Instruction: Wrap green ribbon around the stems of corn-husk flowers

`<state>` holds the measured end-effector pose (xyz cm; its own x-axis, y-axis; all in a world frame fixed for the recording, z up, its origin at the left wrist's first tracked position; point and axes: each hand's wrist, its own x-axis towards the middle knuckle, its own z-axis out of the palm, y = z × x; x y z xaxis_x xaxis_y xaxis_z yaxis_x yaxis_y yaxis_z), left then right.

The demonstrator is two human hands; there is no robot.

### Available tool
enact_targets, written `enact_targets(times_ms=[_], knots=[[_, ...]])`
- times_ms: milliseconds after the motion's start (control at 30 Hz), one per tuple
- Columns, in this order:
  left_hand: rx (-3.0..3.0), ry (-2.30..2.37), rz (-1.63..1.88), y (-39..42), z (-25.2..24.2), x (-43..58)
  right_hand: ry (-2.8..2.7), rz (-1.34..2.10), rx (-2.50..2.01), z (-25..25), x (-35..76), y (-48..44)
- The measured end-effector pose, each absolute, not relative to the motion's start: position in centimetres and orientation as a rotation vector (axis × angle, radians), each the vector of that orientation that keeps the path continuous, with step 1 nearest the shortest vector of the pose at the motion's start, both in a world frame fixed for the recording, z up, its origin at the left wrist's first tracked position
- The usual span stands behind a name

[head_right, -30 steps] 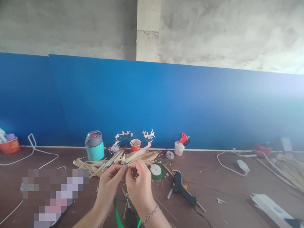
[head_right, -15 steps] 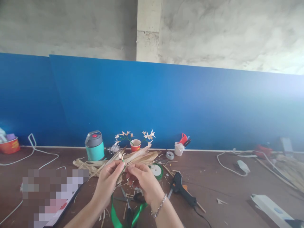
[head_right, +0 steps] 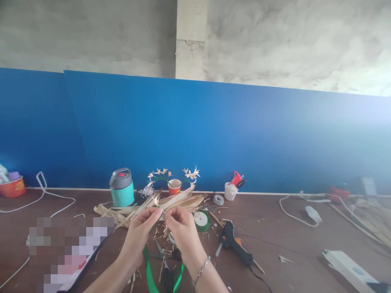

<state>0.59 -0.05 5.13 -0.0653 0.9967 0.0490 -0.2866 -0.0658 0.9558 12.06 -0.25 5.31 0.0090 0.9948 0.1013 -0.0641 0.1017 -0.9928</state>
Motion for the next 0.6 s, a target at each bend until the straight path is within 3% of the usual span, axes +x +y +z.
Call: enact_targets(times_ms=[167,600], knots=[[0.976,0.996,1.453,-0.23,5.1,0.77,-1.352,0.881,-1.137,5.24,11.7,-0.28],[1.1,0.995,1.513,-0.07,4.44,0.69,-1.33,0.913,-1.117,5.06,11.69,-0.19]])
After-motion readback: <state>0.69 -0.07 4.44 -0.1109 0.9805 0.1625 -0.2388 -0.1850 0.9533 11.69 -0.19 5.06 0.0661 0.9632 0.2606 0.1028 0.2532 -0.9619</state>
